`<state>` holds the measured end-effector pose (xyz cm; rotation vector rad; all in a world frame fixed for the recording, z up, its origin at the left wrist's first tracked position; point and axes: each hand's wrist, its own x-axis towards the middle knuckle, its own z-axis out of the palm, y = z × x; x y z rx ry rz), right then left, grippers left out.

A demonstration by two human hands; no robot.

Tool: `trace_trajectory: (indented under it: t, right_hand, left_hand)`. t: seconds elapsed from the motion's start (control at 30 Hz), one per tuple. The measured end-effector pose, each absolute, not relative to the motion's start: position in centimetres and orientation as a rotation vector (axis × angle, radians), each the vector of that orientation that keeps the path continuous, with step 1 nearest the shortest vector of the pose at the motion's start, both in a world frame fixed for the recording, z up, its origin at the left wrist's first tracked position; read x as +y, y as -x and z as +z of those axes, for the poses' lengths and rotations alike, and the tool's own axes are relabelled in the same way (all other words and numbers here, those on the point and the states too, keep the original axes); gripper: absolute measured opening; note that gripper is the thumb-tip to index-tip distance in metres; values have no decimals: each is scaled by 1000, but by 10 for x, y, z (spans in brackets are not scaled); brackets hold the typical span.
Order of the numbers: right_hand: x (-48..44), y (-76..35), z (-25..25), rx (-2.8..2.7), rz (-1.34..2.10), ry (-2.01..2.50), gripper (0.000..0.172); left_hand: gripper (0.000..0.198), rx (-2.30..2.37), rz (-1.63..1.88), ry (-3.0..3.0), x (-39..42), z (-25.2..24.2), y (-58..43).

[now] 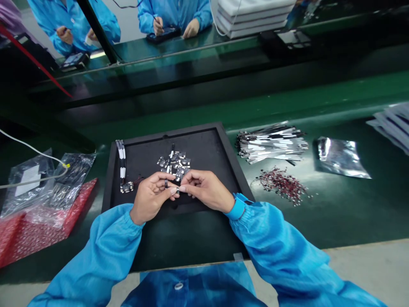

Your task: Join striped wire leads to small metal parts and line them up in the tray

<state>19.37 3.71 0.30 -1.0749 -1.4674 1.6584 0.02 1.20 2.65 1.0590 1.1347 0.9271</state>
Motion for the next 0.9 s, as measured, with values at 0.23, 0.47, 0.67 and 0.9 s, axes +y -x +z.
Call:
trace_trajectory:
  t: [0.23,0.47,0.67,0.9]
  right_hand:
    - [37,-191,7,-1480,1625,1114,39]
    - [36,-191,3,-1486,1600,1166,41]
    - [37,-191,2,-1485,1580,1166,42]
    - [33,-192,3,-1535,1519,1127,37]
  left_hand:
    - [27,1165,935,-1063,10,26,-3]
    - [27,1204,920,-1129,10,23,-4]
    - [28,1194,916,-1147,11,20,-3]
    - [20,1185,965,-1106,7,19,-6]
